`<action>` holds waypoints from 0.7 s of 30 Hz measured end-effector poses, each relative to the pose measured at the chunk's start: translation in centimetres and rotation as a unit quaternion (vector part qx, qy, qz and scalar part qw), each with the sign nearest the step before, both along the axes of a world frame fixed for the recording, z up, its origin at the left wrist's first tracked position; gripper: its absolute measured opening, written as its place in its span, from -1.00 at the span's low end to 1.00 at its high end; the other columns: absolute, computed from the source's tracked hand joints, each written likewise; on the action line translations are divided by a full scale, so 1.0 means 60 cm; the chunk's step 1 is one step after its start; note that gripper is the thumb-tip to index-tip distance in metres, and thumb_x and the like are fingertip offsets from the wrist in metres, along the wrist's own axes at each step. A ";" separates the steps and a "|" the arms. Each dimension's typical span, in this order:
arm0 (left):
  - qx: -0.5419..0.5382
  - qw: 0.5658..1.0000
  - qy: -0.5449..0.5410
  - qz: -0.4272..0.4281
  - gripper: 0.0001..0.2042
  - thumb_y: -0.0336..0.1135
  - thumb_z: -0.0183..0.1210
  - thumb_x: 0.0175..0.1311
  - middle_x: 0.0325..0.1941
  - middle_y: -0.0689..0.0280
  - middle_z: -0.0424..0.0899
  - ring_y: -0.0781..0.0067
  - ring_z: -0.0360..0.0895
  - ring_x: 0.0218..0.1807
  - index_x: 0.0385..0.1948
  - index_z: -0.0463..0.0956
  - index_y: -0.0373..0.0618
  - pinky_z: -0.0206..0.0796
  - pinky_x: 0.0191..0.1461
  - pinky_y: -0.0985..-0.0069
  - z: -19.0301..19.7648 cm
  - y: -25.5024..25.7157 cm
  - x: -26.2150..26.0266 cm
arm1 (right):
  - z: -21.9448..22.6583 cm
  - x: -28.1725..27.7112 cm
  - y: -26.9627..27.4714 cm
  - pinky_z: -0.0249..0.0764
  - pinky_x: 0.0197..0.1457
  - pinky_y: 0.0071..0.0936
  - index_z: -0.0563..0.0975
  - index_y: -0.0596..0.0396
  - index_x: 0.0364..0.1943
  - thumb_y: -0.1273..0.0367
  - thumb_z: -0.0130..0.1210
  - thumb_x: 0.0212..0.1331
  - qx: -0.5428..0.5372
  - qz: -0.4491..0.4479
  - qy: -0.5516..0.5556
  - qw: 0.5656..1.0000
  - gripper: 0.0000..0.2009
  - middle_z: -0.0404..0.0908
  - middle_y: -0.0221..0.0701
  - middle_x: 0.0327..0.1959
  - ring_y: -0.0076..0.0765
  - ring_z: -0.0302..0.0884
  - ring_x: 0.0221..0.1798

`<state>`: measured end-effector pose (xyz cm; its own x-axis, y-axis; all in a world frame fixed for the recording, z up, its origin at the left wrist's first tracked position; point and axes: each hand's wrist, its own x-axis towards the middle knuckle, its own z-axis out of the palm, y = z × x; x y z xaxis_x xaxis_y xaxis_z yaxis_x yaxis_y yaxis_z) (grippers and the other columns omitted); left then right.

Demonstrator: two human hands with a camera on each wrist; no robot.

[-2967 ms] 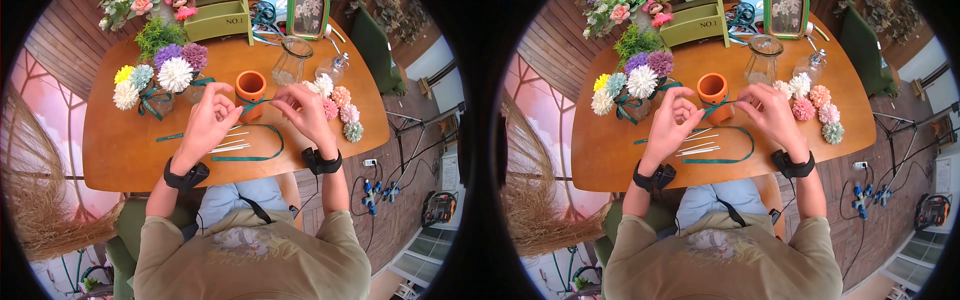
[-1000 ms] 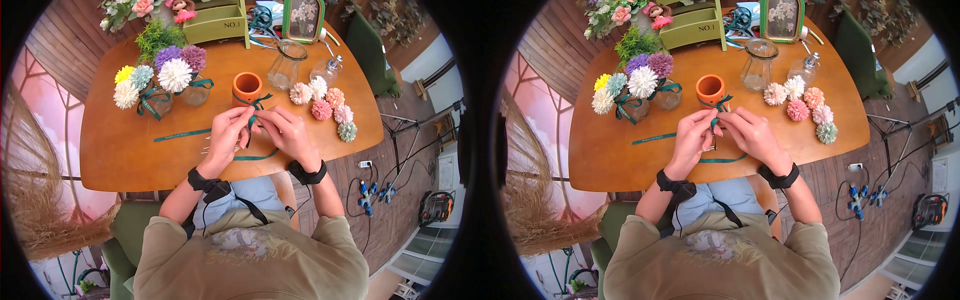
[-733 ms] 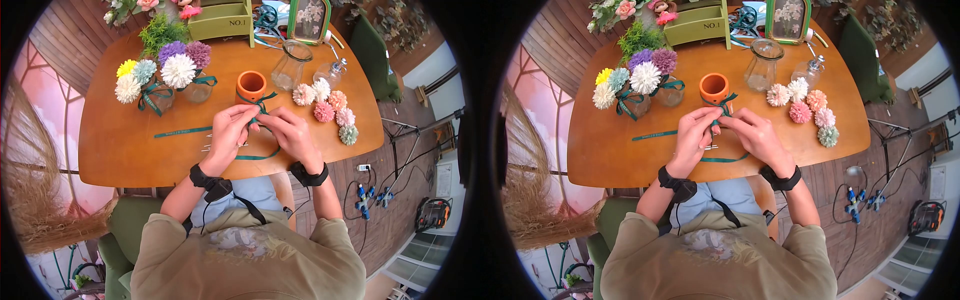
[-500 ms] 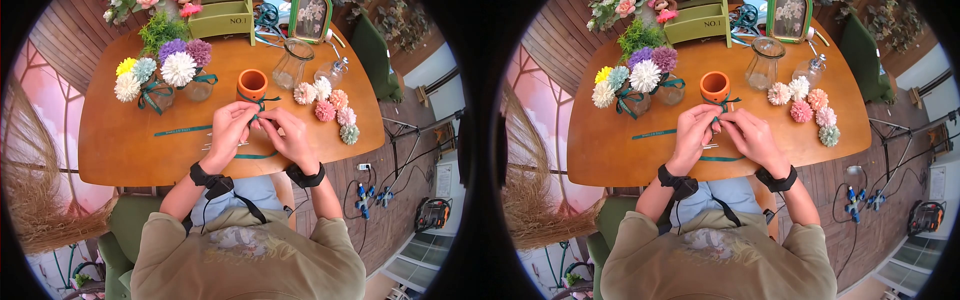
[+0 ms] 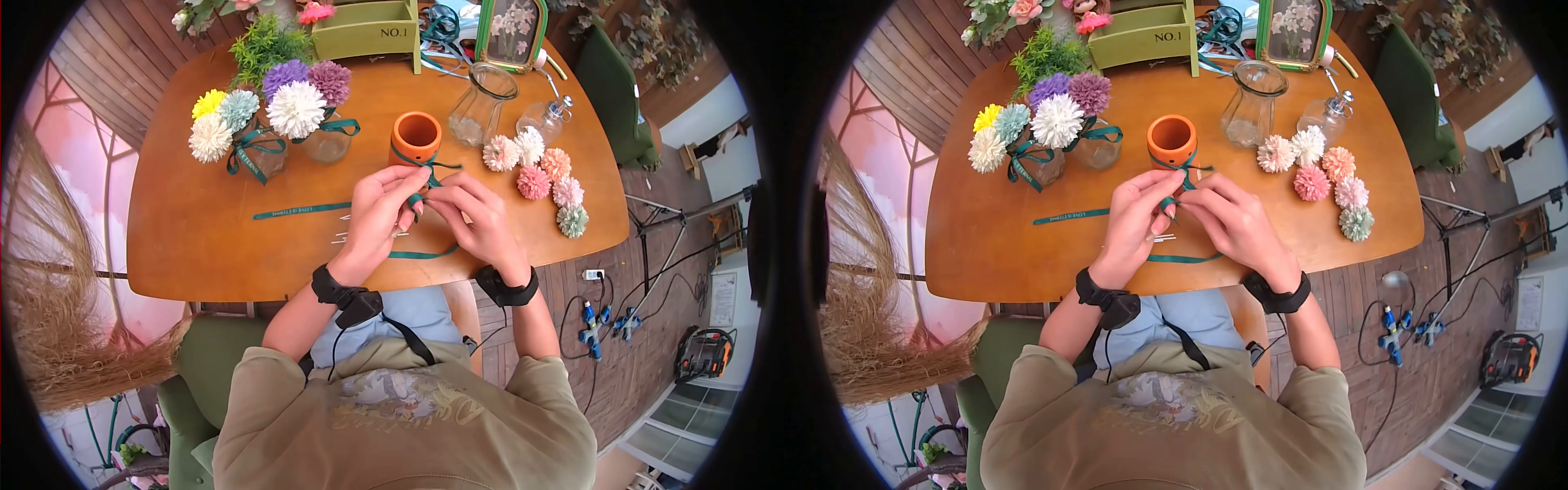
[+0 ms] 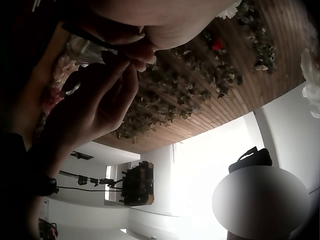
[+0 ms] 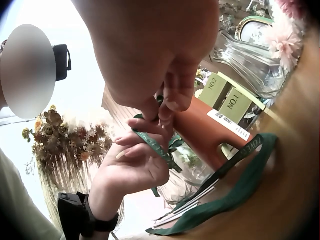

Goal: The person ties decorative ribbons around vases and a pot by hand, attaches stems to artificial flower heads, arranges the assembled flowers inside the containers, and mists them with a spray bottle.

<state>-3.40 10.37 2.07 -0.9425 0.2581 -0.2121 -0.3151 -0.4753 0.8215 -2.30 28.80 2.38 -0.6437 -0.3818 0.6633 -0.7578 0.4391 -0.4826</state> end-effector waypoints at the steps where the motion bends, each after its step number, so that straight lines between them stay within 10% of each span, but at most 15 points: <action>1: -0.007 1.000 0.009 0.005 -0.80 -0.31 0.28 0.44 -0.46 0.34 0.65 0.75 0.39 -0.67 -0.11 0.63 -0.29 0.12 -0.63 0.74 -0.004 0.002 -0.001 | 0.001 0.003 0.000 0.54 -0.32 -0.33 0.64 0.20 -0.11 0.61 0.28 0.21 -0.015 -0.002 -0.022 1.000 -0.81 0.62 -0.26 -0.29 -0.15 0.62 -0.34; 21: -0.065 0.990 0.125 -0.002 -0.84 -0.38 0.19 0.49 -0.39 0.16 0.79 0.69 0.52 -0.66 -0.14 0.60 -0.34 0.23 -0.66 0.72 -0.021 -0.005 -0.008 | 0.000 -0.005 -0.023 0.45 -0.52 -0.57 0.61 0.21 -0.14 0.54 0.30 0.28 -0.107 -0.116 -0.099 0.983 -0.87 0.71 -0.37 -0.42 -0.57 0.56 -0.57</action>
<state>-3.86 10.10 0.82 -0.9688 0.2480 -0.0036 -0.0955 -0.3595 0.9283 -2.57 27.41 2.40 -0.8211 -0.0757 0.5657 -0.5318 0.4614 -0.7102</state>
